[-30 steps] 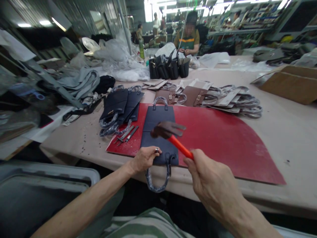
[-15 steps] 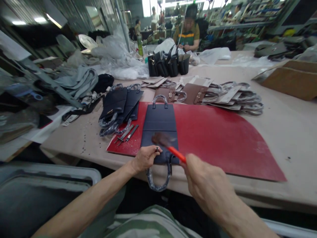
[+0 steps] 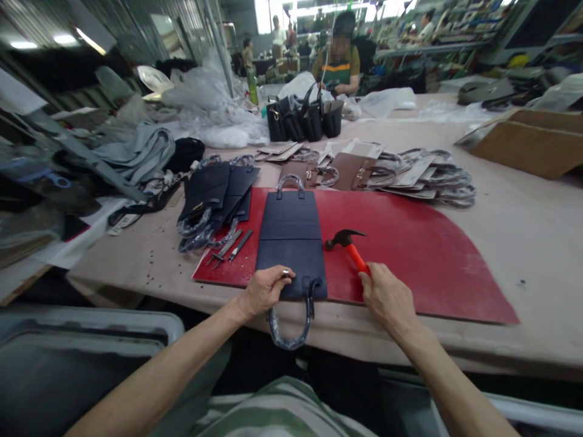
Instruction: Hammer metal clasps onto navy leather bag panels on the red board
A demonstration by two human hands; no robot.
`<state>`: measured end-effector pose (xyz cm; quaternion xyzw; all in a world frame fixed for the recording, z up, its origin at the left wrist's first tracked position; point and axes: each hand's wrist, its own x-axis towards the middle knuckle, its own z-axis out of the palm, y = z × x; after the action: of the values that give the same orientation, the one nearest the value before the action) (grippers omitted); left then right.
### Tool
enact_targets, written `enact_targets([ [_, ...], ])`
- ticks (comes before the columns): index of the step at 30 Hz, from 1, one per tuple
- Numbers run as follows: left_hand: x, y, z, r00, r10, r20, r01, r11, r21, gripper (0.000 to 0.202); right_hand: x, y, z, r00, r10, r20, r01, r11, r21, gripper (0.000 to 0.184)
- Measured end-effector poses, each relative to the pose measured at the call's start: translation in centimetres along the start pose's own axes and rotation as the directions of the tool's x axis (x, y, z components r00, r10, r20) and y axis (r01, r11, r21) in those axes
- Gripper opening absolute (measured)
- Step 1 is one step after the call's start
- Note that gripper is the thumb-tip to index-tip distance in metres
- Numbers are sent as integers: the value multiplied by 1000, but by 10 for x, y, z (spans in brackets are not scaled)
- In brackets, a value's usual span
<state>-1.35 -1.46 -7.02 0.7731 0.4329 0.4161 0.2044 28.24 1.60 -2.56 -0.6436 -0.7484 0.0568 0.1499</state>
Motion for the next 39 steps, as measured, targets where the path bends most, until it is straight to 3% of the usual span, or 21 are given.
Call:
enact_targets([
  [2,0,1,-2,1000,0,5,0,1000,-7,15,1,-8,8,986,-102,-130,92,992,-86,29],
  [4,-1,3,-2,1000,-9,8,9,1000,-19,16,-2,-22,17,962,-192,-195,189,981,-33,33],
  [7,0,7,-2,997,-65,36,67,996,-59,16,-13,-50,34,935,-328,-136,348,925,155,41],
  [9,3,8,-2,981,-192,-5,188,969,-161,19,-21,-64,45,922,-383,-60,387,901,196,41],
  [10,6,9,-4,955,-288,-67,263,932,-251,22,-24,-68,49,921,-388,-31,386,903,190,41],
  [12,12,8,-13,855,-478,-200,357,823,-442,29,-27,-71,53,923,-384,3,378,909,176,42],
  [13,16,8,-20,808,-538,-239,375,783,-496,31,-28,-71,54,922,-387,16,378,908,179,43],
  [14,20,7,-29,788,-559,-257,389,776,-496,32,-27,-70,53,921,-390,23,379,907,185,43],
  [16,26,6,-47,812,-526,-253,442,838,-320,28,-26,-69,52,922,-386,23,375,908,187,43],
  [18,30,4,-62,831,-493,-257,514,857,20,26,-26,-69,51,926,-377,12,369,911,183,42],
  [21,32,0,-71,810,-524,-264,581,654,485,24,-26,-71,52,927,-375,-12,372,913,170,41],
  [24,31,-6,-69,782,-583,-221,548,472,691,21,-27,-71,55,924,-382,-32,382,911,158,41],
  [29,28,-9,-66,792,-583,-181,501,449,740,18,-27,-71,56,922,-385,-41,386,910,149,41],
  [35,19,-10,-87,799,-544,-257,547,478,687,17,-27,-71,55,921,-387,-51,390,910,137,41],
  [39,1,-2,-96,736,-602,-309,654,515,554,17,-24,-68,58,918,-388,-79,395,907,143,41],
])
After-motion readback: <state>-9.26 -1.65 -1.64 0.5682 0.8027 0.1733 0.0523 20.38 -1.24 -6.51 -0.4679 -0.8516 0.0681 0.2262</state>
